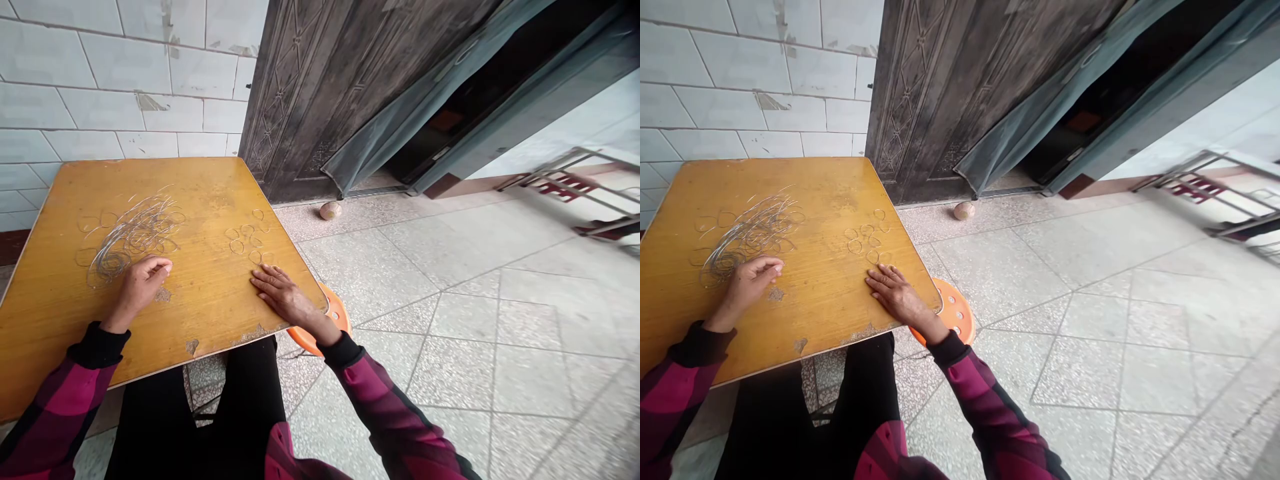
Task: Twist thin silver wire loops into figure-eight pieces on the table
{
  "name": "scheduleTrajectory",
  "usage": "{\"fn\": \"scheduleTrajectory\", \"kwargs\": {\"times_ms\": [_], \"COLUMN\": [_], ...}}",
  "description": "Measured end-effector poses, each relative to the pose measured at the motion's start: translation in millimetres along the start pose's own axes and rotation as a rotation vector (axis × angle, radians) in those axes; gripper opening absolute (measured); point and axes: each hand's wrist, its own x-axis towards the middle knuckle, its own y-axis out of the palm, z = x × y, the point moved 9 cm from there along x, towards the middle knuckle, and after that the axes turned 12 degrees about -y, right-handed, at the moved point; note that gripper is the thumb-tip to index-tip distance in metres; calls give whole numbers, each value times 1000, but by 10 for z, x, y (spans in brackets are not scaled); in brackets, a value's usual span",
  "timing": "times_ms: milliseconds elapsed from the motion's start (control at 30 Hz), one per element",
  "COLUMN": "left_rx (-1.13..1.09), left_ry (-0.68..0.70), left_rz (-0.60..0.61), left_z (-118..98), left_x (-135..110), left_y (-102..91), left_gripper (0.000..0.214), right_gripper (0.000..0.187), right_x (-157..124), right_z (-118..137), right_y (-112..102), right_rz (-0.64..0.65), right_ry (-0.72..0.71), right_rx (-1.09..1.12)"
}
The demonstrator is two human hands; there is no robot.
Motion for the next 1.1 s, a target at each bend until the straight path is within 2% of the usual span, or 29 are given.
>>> {"fn": "scheduleTrajectory", "kwargs": {"times_ms": [233,367,533,700,800,900,1000,1100], "left_rx": [11,49,168,273,377,515,641,733], "left_ry": [27,31,-42,-104,-143,-222,-289,-323], "left_rz": [-10,-110,-340,-467,-439,-377,-331,-314], "left_z": [0,-15,61,199,291,415,518,572], "left_x": [17,66,152,265,381,535,736,991], "left_y": [-14,-205,-671,-1231,-1499,-1672,-1763,-1794], "left_gripper": [20,20,21,21,15,9,10,10], "right_gripper": [36,35,31,29,26,26,28,28], "right_x": [-97,-109,70,491,821,1134,1362,1462], "right_z": [-306,-361,-33,434,707,945,1061,1044], "right_y": [-131,-210,-383,-431,-368,-251,-83,85], "right_rz": [-73,-116,-177,-184,-141,-102,-78,-82], "right_ry": [-45,-47,-80,-148,-245,-362,-421,-428], "right_rx": [105,113,106,222,282,357,408,427]}}
